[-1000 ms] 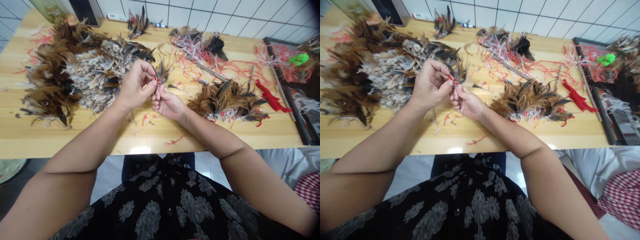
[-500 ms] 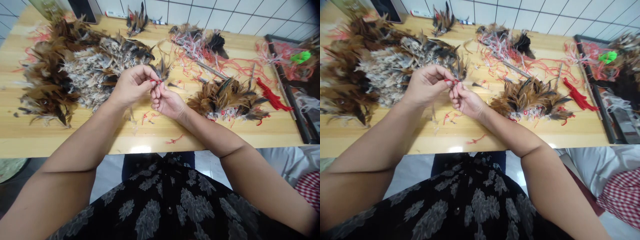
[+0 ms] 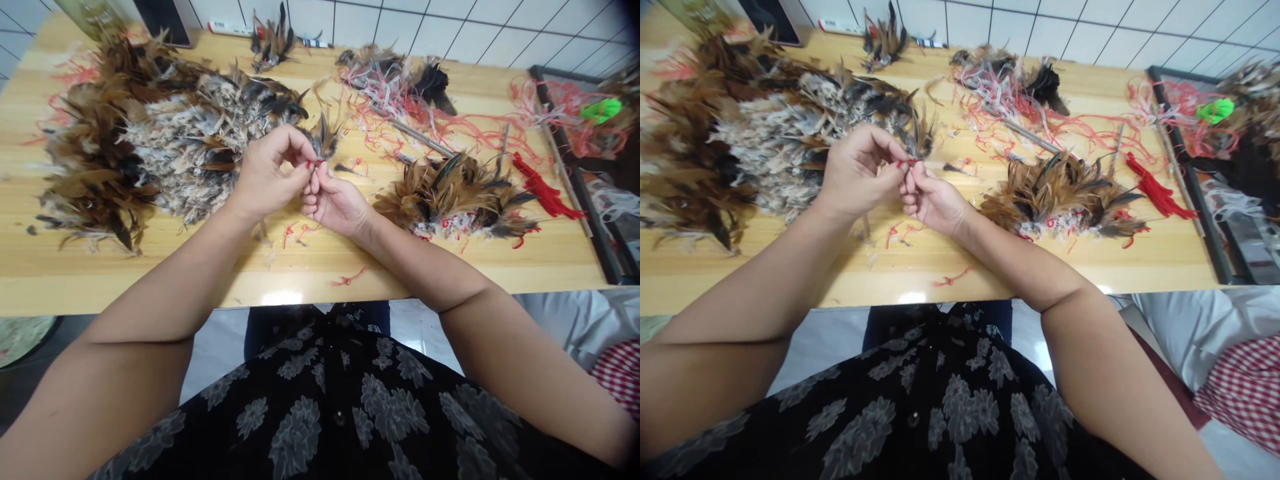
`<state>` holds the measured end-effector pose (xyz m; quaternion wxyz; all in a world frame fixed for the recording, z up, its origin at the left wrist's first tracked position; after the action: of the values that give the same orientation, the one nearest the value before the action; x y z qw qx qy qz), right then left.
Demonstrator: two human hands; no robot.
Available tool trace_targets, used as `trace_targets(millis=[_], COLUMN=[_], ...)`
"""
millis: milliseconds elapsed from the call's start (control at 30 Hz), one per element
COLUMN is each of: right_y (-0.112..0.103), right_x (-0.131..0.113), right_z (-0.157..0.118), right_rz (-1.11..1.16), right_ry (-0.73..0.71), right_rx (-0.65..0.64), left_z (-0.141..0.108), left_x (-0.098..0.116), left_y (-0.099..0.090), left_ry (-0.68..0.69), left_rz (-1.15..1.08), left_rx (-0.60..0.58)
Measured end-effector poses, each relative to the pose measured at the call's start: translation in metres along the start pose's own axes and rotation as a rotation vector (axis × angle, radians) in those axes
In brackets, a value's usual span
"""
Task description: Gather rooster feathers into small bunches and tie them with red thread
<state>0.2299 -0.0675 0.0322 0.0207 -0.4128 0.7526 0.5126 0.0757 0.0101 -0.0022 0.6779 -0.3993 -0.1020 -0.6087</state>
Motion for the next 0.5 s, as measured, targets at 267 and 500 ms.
trace_targets(millis=[267, 500], right_y=[0.001, 0.002], right_x=[0.003, 0.004], right_z=[0.001, 0.002], right_rz=[0.003, 0.034], right_ry=[0.010, 0.021], right_rx=[-0.005, 0.010], left_z=[-0.006, -0.005], left_x=[-0.009, 0.004], left_y=[0.001, 0.004], left_ry=[0.109, -0.071], left_rz=[0.244, 0.140], left_rx=[0.059, 0.032])
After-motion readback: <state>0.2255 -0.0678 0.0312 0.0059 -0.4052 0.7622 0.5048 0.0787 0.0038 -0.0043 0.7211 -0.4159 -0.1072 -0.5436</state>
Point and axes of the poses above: each hand's wrist, its own z-axis towards the middle knuckle, its own y-axis out of the palm, x = y × z, the point moved 3 cm from there along z, towards the middle knuckle, and after that the axes turned 8 degrees about z, right-handed, at the moved point
